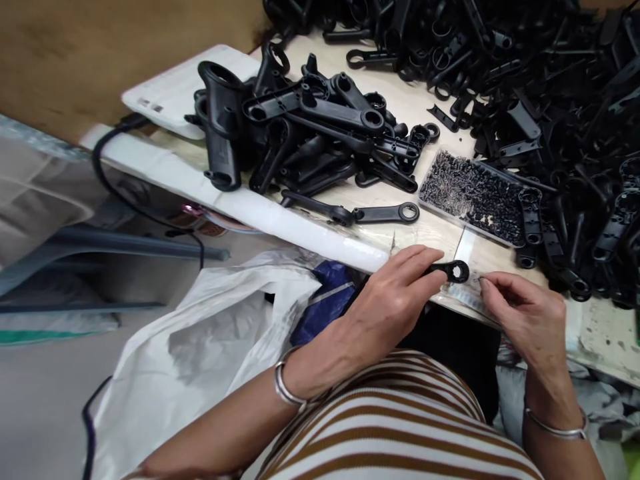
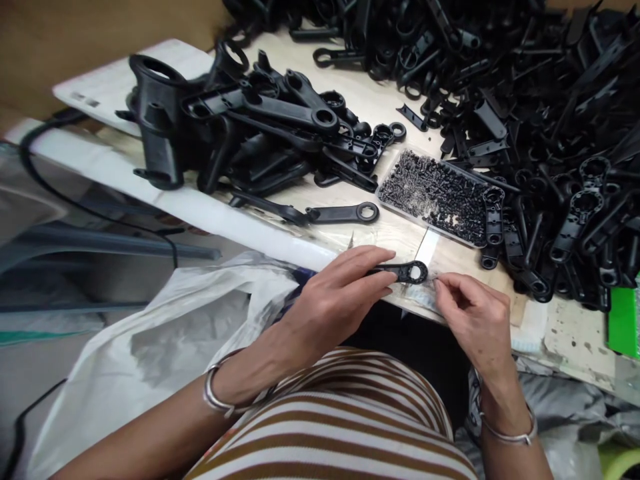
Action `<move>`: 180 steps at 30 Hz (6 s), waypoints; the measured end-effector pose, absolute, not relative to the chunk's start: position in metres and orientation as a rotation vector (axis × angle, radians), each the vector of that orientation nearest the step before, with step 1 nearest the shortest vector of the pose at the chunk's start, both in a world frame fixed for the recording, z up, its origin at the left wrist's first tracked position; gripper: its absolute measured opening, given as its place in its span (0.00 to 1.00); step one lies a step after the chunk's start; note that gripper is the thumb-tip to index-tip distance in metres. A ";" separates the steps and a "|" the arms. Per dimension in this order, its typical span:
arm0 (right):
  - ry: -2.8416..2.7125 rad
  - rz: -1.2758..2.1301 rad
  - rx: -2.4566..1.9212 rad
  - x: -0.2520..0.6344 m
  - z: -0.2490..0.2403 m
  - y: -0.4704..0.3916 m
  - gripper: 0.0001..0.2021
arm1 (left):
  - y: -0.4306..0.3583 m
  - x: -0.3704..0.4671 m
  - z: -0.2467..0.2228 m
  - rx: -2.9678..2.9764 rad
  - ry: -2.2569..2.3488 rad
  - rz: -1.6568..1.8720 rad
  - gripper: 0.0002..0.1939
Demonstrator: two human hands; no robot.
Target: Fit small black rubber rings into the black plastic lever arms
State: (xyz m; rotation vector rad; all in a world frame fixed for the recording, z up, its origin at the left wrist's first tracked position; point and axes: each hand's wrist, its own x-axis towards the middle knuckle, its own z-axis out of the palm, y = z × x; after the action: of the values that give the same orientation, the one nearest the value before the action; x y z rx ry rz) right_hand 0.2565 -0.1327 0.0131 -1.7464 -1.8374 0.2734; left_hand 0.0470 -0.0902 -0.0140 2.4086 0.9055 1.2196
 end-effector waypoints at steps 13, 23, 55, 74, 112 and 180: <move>-1.992 0.223 -1.663 0.245 0.013 -0.132 0.05 | -0.090 0.055 -0.017 2.243 0.934 1.250 0.05; -1.995 0.261 -1.609 0.240 0.017 -0.129 0.04 | -0.091 0.057 -0.019 2.189 0.922 1.255 0.07; -2.815 0.886 -1.294 0.258 0.055 -0.079 0.10 | -0.091 0.052 -0.018 2.214 0.880 1.175 0.09; -2.665 0.802 -1.323 0.269 0.058 -0.085 0.09 | -0.086 0.052 -0.018 2.222 0.817 1.111 0.06; -2.231 -0.010 -1.595 0.230 0.029 -0.136 0.04 | -0.096 0.063 -0.029 2.138 0.861 1.308 0.06; -1.313 0.906 -2.000 0.252 0.029 -0.151 0.17 | -0.085 0.053 -0.011 2.587 0.658 0.759 0.17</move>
State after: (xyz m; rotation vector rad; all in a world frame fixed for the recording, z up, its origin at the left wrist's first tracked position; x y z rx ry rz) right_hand 0.2520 -0.1510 0.0290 -2.0000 -1.3131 0.9060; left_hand 0.0526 -0.0845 -0.0111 2.5868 0.6581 0.7588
